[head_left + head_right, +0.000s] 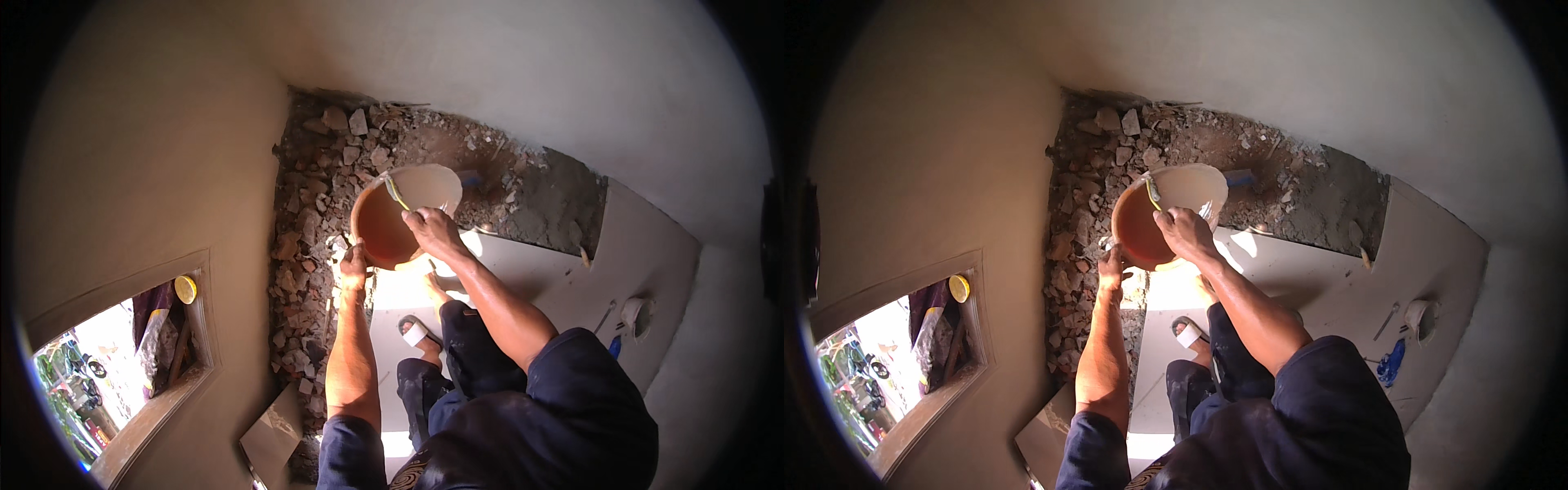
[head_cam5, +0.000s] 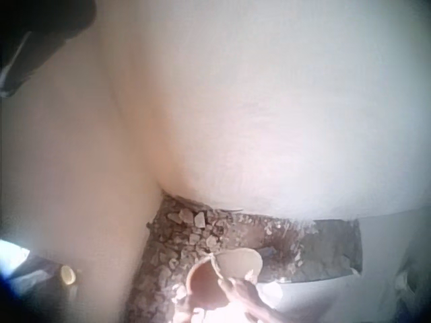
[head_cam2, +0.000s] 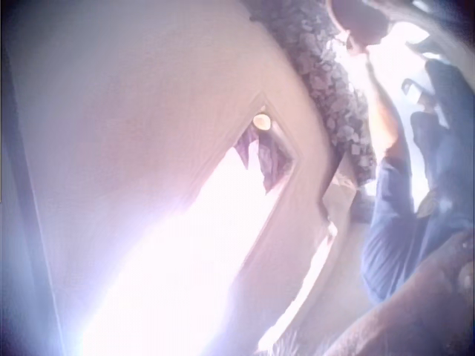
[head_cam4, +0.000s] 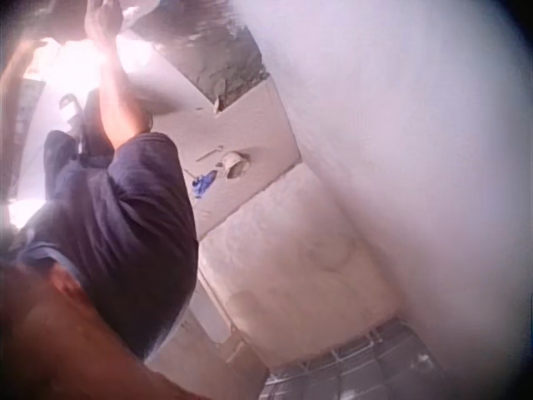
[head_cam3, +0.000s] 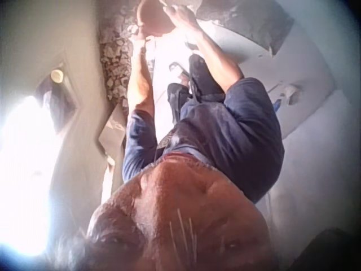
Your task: The person mixes a pile of wet cement with a hoe, then scoops it into a bucket. They carry the bucket and a smaller container into a room, pour water into the bucket, and stir the mixture with a trowel. Finally, they scoop cement from the bucket and apply it to the floor with the trowel.
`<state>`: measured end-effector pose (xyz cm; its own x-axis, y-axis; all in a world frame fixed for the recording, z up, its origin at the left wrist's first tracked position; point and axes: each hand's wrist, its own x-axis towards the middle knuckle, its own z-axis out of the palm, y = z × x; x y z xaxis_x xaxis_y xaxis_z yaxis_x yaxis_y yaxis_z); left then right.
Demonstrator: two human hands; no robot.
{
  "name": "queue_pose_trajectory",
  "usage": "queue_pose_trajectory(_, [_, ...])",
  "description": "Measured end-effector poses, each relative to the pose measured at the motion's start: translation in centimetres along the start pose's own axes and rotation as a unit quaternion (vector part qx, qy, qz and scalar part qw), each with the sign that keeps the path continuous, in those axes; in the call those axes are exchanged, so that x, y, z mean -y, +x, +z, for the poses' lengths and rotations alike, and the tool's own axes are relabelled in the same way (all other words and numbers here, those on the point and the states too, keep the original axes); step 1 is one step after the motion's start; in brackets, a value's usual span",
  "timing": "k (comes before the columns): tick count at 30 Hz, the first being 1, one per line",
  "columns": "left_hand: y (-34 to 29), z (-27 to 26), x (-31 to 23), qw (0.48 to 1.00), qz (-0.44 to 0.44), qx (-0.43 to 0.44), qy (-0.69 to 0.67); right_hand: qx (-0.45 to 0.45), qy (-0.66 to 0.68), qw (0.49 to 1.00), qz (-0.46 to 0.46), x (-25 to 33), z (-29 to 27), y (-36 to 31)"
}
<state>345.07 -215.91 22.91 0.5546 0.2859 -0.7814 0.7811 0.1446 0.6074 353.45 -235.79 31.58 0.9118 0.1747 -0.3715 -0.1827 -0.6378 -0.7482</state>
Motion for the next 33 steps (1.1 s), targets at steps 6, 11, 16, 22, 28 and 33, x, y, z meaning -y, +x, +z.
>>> queue_pose_trajectory(6, [4.1,-2.9,2.1,0.989,-0.069,-0.064,-0.113,0.054,-0.179,0.967,-0.172,2.0,7.2,5.1])
queue_pose_trajectory(11, [3.5,-7.7,5.4,0.957,-0.124,-0.133,-0.225,0.146,-0.139,0.962,-0.181,5.5,11.7,5.8])
queue_pose_trajectory(16, [-0.4,-11.9,9.4,0.929,-0.133,-0.198,-0.284,0.211,-0.203,0.913,-0.285,9.2,15.9,3.2])
queue_pose_trajectory(22, [-5.4,-14.1,12.0,0.853,-0.135,-0.285,-0.415,0.318,-0.071,0.933,-0.156,11.1,22.3,0.7])
queue_pose_trajectory(28, [-4.3,-16.3,9.7,0.84,-0.093,-0.279,-0.456,0.272,-0.108,0.9,-0.322,13.6,25.8,4.5])
queue_pose_trajectory(33, [-3.6,-16.2,8.9,0.839,-0.082,-0.291,-0.451,0.334,-0.106,0.92,-0.174,15.7,25.5,3.5])
